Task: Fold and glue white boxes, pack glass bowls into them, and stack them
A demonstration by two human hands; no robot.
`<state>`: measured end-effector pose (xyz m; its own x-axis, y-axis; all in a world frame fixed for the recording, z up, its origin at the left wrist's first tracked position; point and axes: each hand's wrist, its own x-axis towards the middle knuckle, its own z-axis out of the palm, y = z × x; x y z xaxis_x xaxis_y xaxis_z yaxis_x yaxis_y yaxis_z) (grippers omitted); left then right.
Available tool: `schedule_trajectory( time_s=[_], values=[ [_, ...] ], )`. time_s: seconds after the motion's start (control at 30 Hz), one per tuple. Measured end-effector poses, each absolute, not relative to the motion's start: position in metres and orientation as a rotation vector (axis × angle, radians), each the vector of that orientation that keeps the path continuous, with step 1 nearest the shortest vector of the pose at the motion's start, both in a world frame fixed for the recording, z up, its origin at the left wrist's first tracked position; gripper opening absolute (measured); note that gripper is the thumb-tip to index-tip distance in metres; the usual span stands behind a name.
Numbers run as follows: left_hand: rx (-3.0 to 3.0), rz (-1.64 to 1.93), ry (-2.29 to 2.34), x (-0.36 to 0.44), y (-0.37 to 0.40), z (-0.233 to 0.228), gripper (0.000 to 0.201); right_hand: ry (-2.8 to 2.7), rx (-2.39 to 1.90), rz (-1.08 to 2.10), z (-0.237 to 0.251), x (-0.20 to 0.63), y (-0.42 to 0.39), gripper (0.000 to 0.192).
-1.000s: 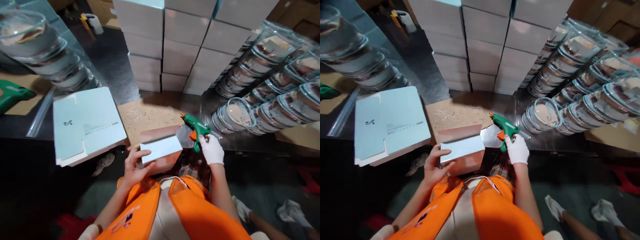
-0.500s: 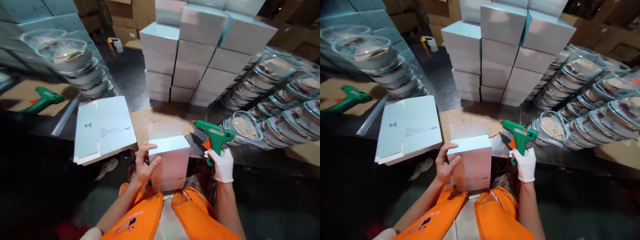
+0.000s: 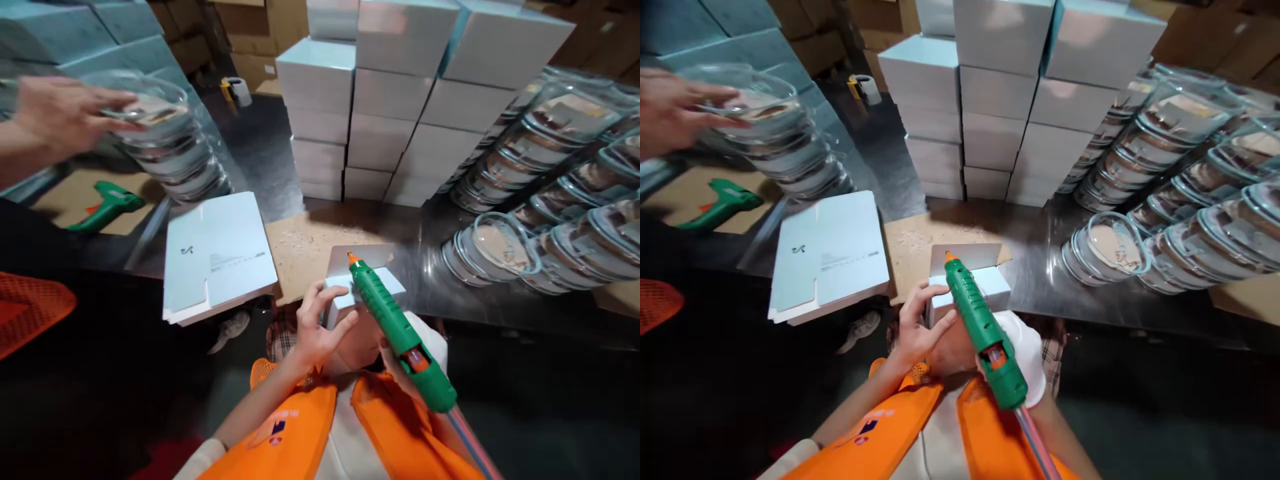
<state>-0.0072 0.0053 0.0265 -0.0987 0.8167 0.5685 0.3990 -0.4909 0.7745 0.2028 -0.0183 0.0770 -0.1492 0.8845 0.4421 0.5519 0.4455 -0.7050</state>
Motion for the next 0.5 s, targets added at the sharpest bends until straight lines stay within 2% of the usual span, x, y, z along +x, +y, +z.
schedule_trajectory(
  time_s=[0.1, 0.2, 0.33, 0.5],
  values=[
    [1.853, 1.624, 1.293, -0.006, 0.004, 0.025, 0.029, -1.966, -1.14, 0.27, 0.083, 0.193, -0.011, 0.009],
    [1.856, 1.623, 1.293, -0.006, 0.002, 0.024, 0.029, -1.973, -1.17, 0.237, 0.084, 0.188, -0.006, 0.013],
    [1.838, 1.624, 1.341, -0.008, 0.0, 0.024, 0.029, -1.87, -1.312, 0.389, 0.073, 0.193, -0.006, 0.022],
    [1.802, 1.618, 1.385, -0.016, -0.002, 0.018, 0.028, -1.692, -1.453, 0.623, 0.045, 0.224, -0.01, 0.019]
  ],
)
